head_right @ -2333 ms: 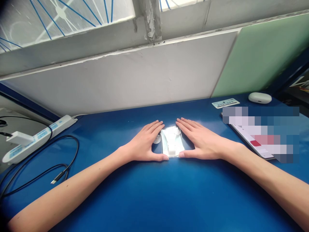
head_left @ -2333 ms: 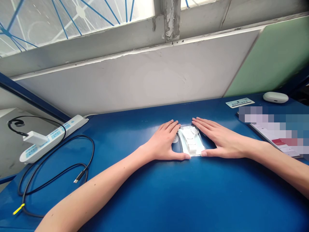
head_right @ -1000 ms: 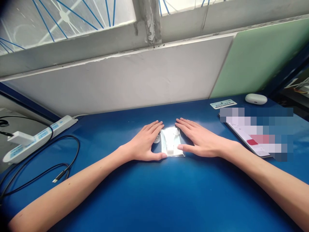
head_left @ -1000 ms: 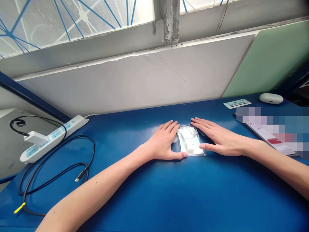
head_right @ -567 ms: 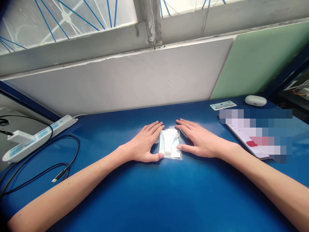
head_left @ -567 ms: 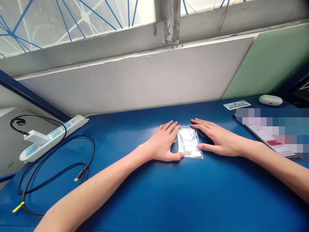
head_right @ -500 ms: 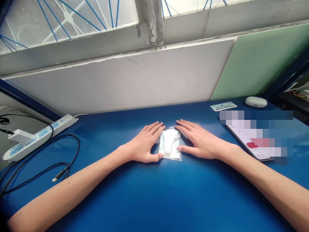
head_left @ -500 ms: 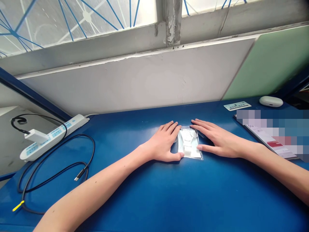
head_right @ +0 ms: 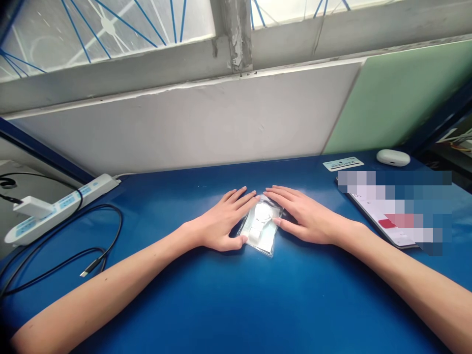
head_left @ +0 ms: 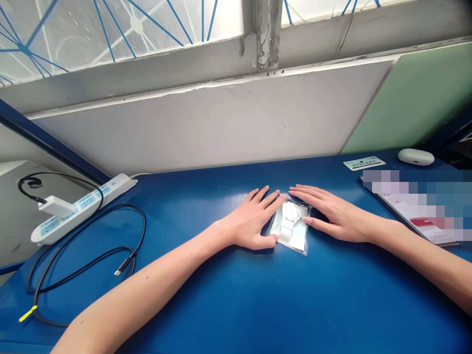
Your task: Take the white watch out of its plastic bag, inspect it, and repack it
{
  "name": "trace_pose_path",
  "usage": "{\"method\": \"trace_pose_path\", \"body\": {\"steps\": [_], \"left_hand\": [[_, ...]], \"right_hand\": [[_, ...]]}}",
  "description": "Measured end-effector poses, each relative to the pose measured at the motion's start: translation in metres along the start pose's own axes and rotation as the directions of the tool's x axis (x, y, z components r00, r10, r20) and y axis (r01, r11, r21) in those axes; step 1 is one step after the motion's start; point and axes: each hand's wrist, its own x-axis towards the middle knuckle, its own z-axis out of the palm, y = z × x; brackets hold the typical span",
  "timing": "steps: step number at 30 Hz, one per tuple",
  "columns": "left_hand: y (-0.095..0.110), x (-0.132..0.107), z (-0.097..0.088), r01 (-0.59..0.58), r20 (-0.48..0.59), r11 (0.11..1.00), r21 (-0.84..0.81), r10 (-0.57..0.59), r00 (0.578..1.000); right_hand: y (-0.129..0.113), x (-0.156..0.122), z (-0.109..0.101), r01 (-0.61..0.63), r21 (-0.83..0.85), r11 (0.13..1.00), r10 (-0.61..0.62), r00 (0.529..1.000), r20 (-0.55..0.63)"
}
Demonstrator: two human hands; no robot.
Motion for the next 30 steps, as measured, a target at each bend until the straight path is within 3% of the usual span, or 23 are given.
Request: {"method": "trace_pose_path", "body": {"steps": [8,15,22,30], "left_hand": [[0.004,0.004,0.005,0.122,-0.152,0.992,-0.041,-0.127,0.98],[0.004,0.006,0.009,0.226,-0.278,0.974,-0.004,-0.218,0.936],[0.005,0.006,0.009,0.18,-0.355,0.983,-0.032,-0.179,0.918],[0.005,0.004,0.007,0.111,-0.32,0.993,-0.025,-0.114,0.941]], "right_hand": [[-0.001,0.004,-0.001,0.011,-0.051,0.999,-0.019,0.987,-0.158],[-0.01,0.006,-0.01,0.013,0.001,1.0,-0.013,0.999,-0.042],[-0.009,0.007,-0.009,-0.011,-0.019,1.0,0.011,1.0,-0.025],[-0.003,0.007,-0.005,-0.139,-0.03,0.99,0.135,0.986,-0.097]]}}
